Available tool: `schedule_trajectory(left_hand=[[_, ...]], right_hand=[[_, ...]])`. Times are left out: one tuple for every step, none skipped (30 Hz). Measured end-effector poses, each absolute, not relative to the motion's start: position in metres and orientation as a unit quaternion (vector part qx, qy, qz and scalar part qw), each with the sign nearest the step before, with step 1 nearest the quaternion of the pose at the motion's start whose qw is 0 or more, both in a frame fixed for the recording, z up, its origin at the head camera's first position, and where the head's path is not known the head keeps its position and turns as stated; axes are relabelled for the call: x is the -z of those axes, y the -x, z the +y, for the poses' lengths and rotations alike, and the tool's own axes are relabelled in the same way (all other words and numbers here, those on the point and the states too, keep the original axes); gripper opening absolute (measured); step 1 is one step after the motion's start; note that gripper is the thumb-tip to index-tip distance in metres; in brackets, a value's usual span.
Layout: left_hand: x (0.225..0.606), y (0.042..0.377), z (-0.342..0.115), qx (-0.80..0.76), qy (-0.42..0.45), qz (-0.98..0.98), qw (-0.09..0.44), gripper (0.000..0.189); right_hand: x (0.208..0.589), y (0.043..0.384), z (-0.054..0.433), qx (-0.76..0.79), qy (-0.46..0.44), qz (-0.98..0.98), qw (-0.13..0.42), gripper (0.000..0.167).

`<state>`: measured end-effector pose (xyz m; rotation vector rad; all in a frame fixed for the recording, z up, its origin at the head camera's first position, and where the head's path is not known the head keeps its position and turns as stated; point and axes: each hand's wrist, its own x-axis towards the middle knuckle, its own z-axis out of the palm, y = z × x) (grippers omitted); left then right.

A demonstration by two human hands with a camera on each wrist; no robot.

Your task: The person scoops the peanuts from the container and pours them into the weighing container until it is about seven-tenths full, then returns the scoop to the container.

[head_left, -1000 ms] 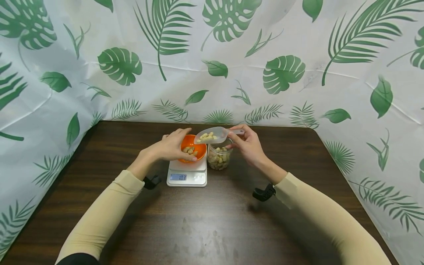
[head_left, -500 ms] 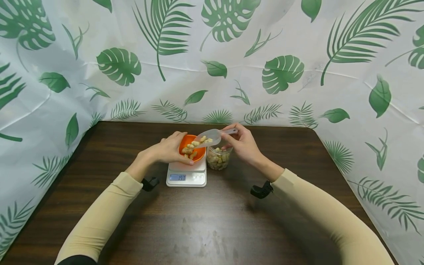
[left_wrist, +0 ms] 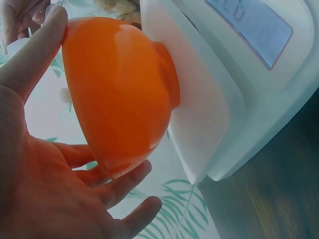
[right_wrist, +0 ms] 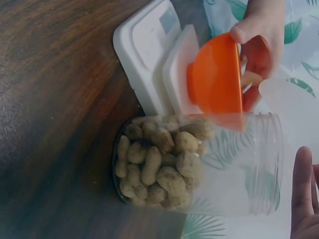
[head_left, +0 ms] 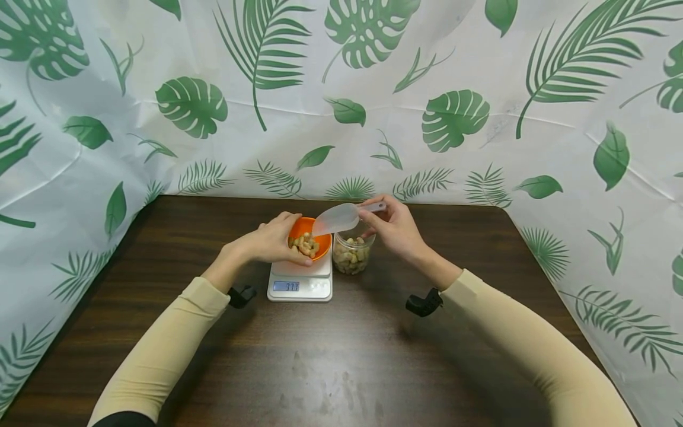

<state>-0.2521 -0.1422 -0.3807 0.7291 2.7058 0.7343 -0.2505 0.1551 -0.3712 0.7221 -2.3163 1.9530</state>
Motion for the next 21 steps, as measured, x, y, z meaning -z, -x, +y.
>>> schedule_trajectory(left_hand=[[0.381, 0.252, -0.142, -0.25, -0.25, 0.928, 0.121, 0.113], [0.381, 0.252, -0.142, -0.248, -0.25, 0.928, 0.121, 0.113], [0.381, 0.252, -0.142, -0.247, -0.25, 0.929, 0.121, 0.113], [0.38, 0.253, -0.141, -0.245, -0.249, 0.929, 0.121, 0.113], [0.38, 0.253, -0.141, -0.243, -0.25, 0.929, 0.121, 0.113], [0.38, 0.253, -0.141, -0.242, -0.25, 0.93, 0.121, 0.113], [0.379, 0.253, -0.14, -0.24, -0.25, 0.93, 0.121, 0.113], [0.379, 0.253, -0.14, -0.238, -0.25, 0.931, 0.122, 0.113], [0.379, 0.253, -0.139, -0.236, -0.25, 0.931, 0.122, 0.113], [0.378, 0.253, -0.139, -0.234, -0.25, 0.931, 0.123, 0.113], [0.378, 0.253, -0.138, -0.231, -0.25, 0.932, 0.123, 0.113], [0.377, 0.253, -0.137, -0.228, -0.25, 0.933, 0.123, 0.113], [0.377, 0.253, -0.137, -0.226, -0.25, 0.934, 0.123, 0.113], [0.377, 0.252, -0.136, -0.224, -0.249, 0.934, 0.123, 0.113], [0.376, 0.252, -0.135, -0.222, -0.249, 0.935, 0.121, 0.113], [0.376, 0.252, -0.134, -0.222, -0.249, 0.935, 0.119, 0.113], [0.375, 0.252, -0.133, -0.222, -0.249, 0.936, 0.116, 0.113], [0.375, 0.252, -0.131, -0.222, -0.25, 0.936, 0.113, 0.112], [0.374, 0.253, -0.129, -0.223, -0.251, 0.936, 0.109, 0.111], [0.374, 0.253, -0.128, -0.224, -0.252, 0.935, 0.107, 0.111], [0.373, 0.253, -0.126, -0.225, -0.253, 0.935, 0.103, 0.111]], right_hand=[[0.37, 0.251, 0.156, -0.625, -0.233, -0.745, 0.014, 0.024], [0.369, 0.251, 0.157, -0.624, -0.235, -0.745, 0.014, 0.024], [0.368, 0.251, 0.158, -0.622, -0.237, -0.746, 0.013, 0.024], [0.366, 0.252, 0.16, -0.621, -0.239, -0.747, 0.014, 0.024], [0.365, 0.252, 0.161, -0.618, -0.24, -0.748, 0.015, 0.024], [0.363, 0.252, 0.163, -0.613, -0.241, -0.752, 0.017, 0.024], [0.362, 0.252, 0.164, -0.611, -0.241, -0.753, 0.019, 0.024], [0.36, 0.253, 0.166, -0.61, -0.241, -0.754, 0.019, 0.024], [0.359, 0.253, 0.168, -0.608, -0.24, -0.756, 0.02, 0.024], [0.357, 0.253, 0.169, -0.608, -0.239, -0.756, 0.019, 0.024], [0.356, 0.253, 0.171, -0.607, -0.239, -0.758, 0.019, 0.025], [0.354, 0.253, 0.172, -0.605, -0.24, -0.759, 0.018, 0.025], [0.353, 0.253, 0.174, -0.605, -0.24, -0.759, 0.015, 0.025], [0.351, 0.253, 0.175, -0.603, -0.242, -0.76, 0.014, 0.025], [0.35, 0.253, 0.177, -0.6, -0.244, -0.762, 0.013, 0.025], [0.349, 0.253, 0.179, -0.597, -0.246, -0.763, 0.012, 0.024], [0.347, 0.252, 0.181, -0.593, -0.249, -0.766, 0.012, 0.024], [0.345, 0.252, 0.183, -0.589, -0.252, -0.768, 0.013, 0.024], [0.344, 0.253, 0.184, -0.586, -0.255, -0.769, 0.013, 0.024], [0.342, 0.253, 0.186, -0.583, -0.259, -0.77, 0.014, 0.024], [0.34, 0.253, 0.188, -0.579, -0.263, -0.772, 0.015, 0.024]])
